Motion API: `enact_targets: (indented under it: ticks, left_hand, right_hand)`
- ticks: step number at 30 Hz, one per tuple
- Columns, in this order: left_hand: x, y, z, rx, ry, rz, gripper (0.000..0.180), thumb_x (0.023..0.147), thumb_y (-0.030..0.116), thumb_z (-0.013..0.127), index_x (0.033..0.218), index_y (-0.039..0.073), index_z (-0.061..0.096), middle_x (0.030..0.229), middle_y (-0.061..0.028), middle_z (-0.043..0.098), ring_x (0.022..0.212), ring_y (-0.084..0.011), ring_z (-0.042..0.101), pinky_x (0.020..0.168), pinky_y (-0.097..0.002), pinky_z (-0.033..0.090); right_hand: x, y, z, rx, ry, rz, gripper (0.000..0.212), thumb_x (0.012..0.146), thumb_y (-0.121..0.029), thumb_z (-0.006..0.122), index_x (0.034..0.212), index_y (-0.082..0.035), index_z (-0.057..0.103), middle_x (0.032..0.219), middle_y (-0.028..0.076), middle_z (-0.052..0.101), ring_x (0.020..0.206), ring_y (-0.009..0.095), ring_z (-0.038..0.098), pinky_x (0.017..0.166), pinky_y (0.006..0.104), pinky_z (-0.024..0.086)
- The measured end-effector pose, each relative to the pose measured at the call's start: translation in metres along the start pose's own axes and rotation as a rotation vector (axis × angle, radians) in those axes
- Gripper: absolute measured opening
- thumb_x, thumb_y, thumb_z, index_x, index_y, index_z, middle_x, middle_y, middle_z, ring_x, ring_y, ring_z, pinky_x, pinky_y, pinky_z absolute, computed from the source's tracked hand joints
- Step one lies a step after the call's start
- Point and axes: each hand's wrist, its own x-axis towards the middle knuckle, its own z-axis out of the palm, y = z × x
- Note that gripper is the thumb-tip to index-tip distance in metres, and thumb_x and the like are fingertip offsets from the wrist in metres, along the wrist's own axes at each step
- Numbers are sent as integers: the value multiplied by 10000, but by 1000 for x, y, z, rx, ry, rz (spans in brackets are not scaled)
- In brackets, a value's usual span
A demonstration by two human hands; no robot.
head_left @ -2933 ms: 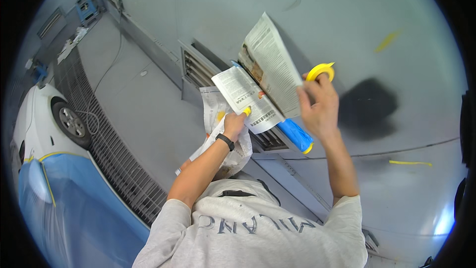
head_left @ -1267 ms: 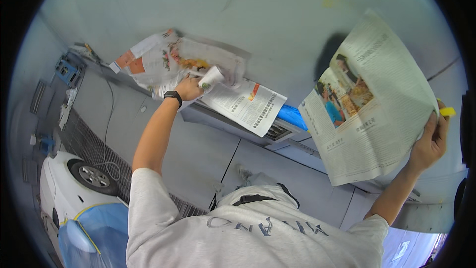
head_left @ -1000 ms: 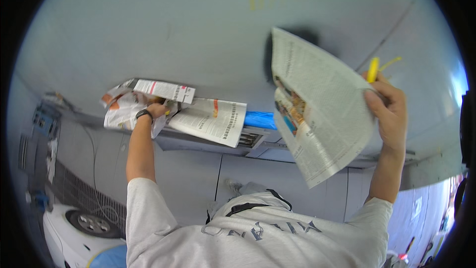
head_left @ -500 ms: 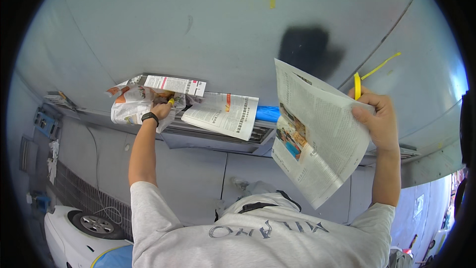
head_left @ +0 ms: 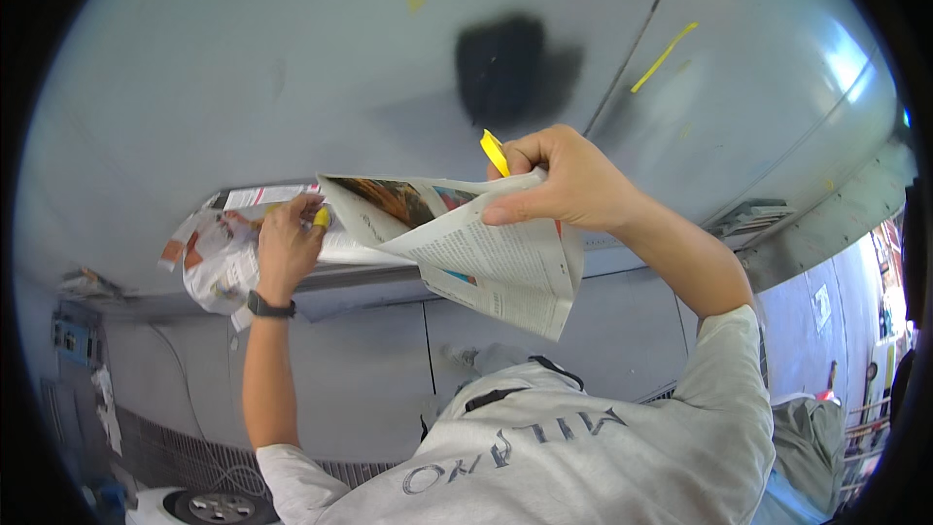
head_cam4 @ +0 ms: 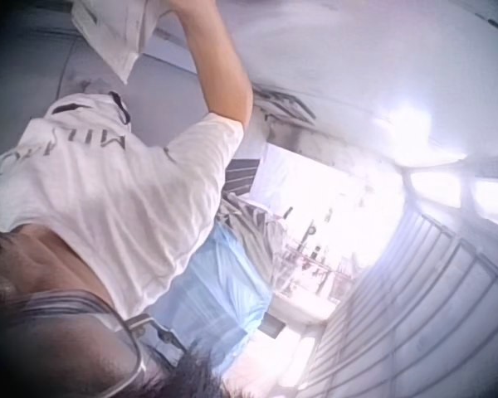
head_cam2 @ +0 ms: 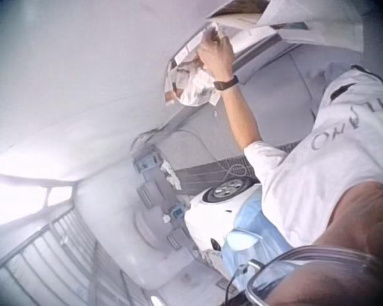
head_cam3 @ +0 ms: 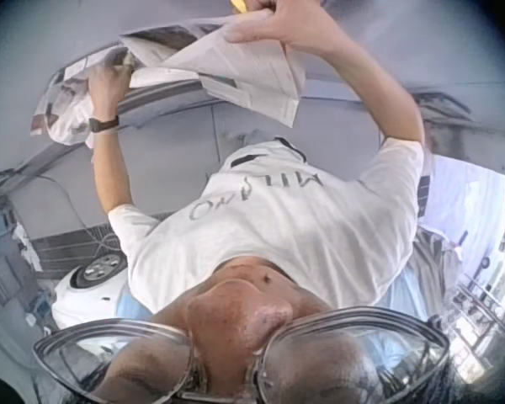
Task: The person tapes newspaper sheets to a car's wheel arch and surrounding body panels using yellow masking tape, then sprays the wheel arch with a spray can. The person handles newspapers, tape, and a spray can while sitting on the floor.
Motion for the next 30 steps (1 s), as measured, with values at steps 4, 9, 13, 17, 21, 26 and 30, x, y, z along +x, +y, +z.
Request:
enact_targets:
  ticks: [4, 9, 13, 17, 21, 26, 30]
  left_hand:
    - [-51, 130, -56, -309, 85, 262, 632, 752, 327, 859, 1251, 16, 630, 1167, -158, 691, 1061, -319, 669, 946, -411, 518]
    - [-99, 146, -101, -225, -48, 226, 244, 737, 107, 866, 933, 31, 743, 863, -80, 746, 851, -276, 730, 979, -445, 563]
    - [-159, 117, -130, -366, -57, 91, 178, 714, 71, 858, 859, 29, 763, 841, -102, 754, 815, -298, 738, 974, -433, 589]
    - [-183, 133, -152, -44, -720, -150, 302, 718, 138, 868, 990, 43, 779, 920, -88, 772, 863, -305, 743, 889, -447, 588]
    - [-162, 173, -129, -26, 195, 148, 430, 715, 115, 846, 1126, 45, 743, 947, -139, 758, 880, -357, 723, 825, -413, 571]
    - [-119, 177, -100, 9, 114, 106, 359, 813, 81, 773, 1162, 32, 706, 887, -179, 723, 789, -348, 712, 706, -407, 546]
    - [-112, 189, -117, 112, 449, 16, 271, 903, 109, 720, 1164, 39, 700, 870, -195, 713, 741, -360, 705, 670, -388, 530]
  right_hand:
    - [19, -15, 38, 1, -80, -85, 525, 705, -455, 940, 656, -46, 614, 631, -17, 526, 615, 84, 496, 562, 292, 363]
    - [37, -25, 53, -69, -205, -140, 519, 737, -448, 918, 617, -48, 611, 591, -21, 475, 588, 87, 438, 551, 290, 325]
    - [43, -21, 52, -101, -261, -228, 468, 746, -400, 914, 642, -29, 646, 609, -11, 500, 608, 107, 446, 575, 285, 326]
    - [36, -29, 64, -259, -191, -583, 374, 757, -310, 916, 734, -12, 691, 776, 44, 584, 715, 163, 559, 622, 336, 418]
    - [17, -57, 82, -628, -234, -984, 309, 740, -247, 897, 793, -19, 694, 958, 78, 602, 864, 233, 646, 695, 401, 516]
    - [-7, -72, 94, -771, -53, -1230, 332, 730, -308, 887, 876, -78, 698, 995, 84, 597, 878, 280, 644, 728, 410, 549]
    - [-30, -32, 71, -505, 315, -920, 698, 680, -394, 957, 1242, -118, 648, 1143, 147, 518, 998, 322, 603, 829, 396, 563]
